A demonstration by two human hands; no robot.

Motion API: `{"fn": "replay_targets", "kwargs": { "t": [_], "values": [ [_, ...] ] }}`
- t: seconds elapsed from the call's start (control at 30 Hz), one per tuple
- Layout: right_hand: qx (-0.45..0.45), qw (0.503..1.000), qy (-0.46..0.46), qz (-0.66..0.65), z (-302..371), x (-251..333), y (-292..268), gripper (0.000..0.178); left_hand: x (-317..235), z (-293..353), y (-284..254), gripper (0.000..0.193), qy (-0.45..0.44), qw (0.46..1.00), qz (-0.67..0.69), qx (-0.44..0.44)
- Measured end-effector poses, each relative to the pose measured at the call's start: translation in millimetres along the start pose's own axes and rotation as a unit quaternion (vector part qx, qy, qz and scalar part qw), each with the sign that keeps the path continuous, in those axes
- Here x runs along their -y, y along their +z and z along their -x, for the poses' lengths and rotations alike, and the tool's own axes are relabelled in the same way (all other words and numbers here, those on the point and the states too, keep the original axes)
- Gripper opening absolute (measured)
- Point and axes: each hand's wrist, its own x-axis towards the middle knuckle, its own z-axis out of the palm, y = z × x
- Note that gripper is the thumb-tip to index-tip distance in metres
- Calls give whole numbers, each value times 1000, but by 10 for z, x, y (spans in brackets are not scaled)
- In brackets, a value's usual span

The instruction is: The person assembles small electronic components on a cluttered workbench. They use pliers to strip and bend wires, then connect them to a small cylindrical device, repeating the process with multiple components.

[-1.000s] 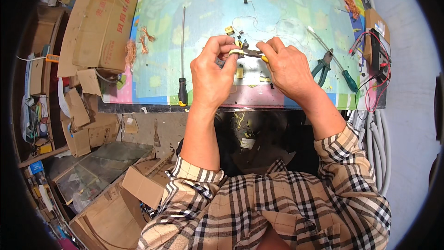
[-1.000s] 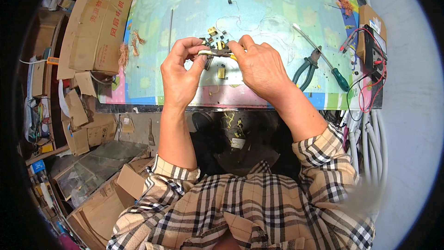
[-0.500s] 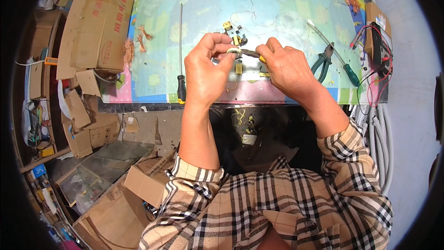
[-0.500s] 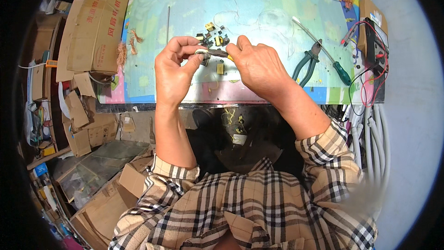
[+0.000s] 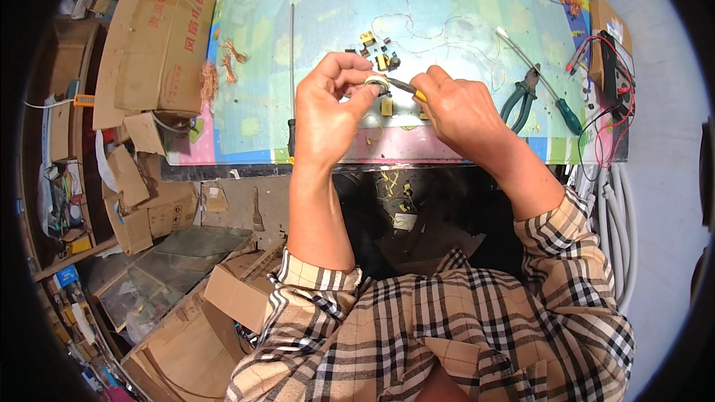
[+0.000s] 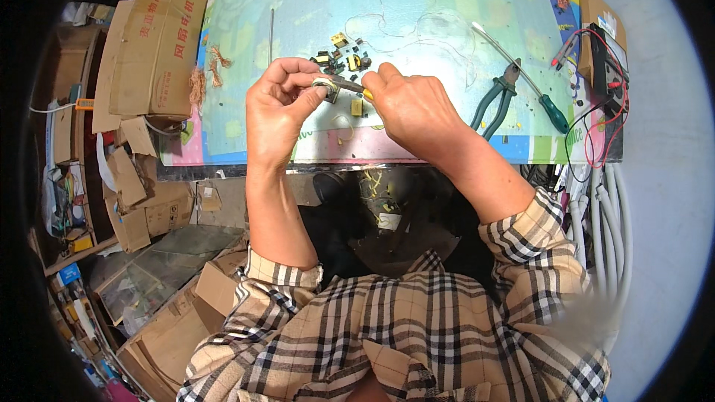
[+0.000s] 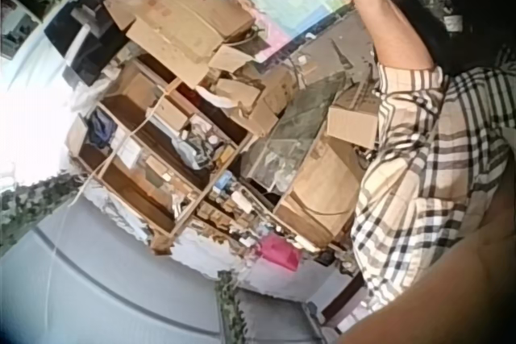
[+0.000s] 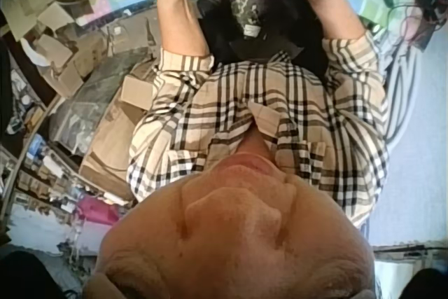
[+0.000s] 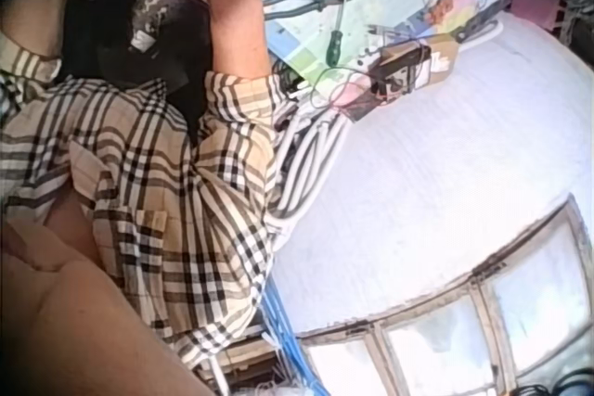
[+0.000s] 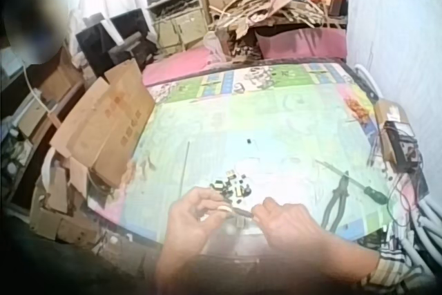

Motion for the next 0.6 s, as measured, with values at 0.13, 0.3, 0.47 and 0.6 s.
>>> {"fn": "replay_targets", "kwargs": {
  "t": [0.13, 0.3, 0.47, 0.6],
  "values": [
    [-34, 999, 5, 0, 10, -15, 44, 10, 14, -10, 12, 21, -10, 1000, -12, 5],
    [-21, 1000, 8, -3, 21, -26, 47, 14, 9, -6, -1, 18, -25, 999, -25, 23],
    [2, 998, 18, -53, 36, -22, 57, 14, 18, -9, -16, 18, -26, 999, 5, 30],
    [-5, 996, 15, -90, 36, -8, 55, 12, 32, -22, -55, 19, -43, 998, 33, 37]
  ]
}}
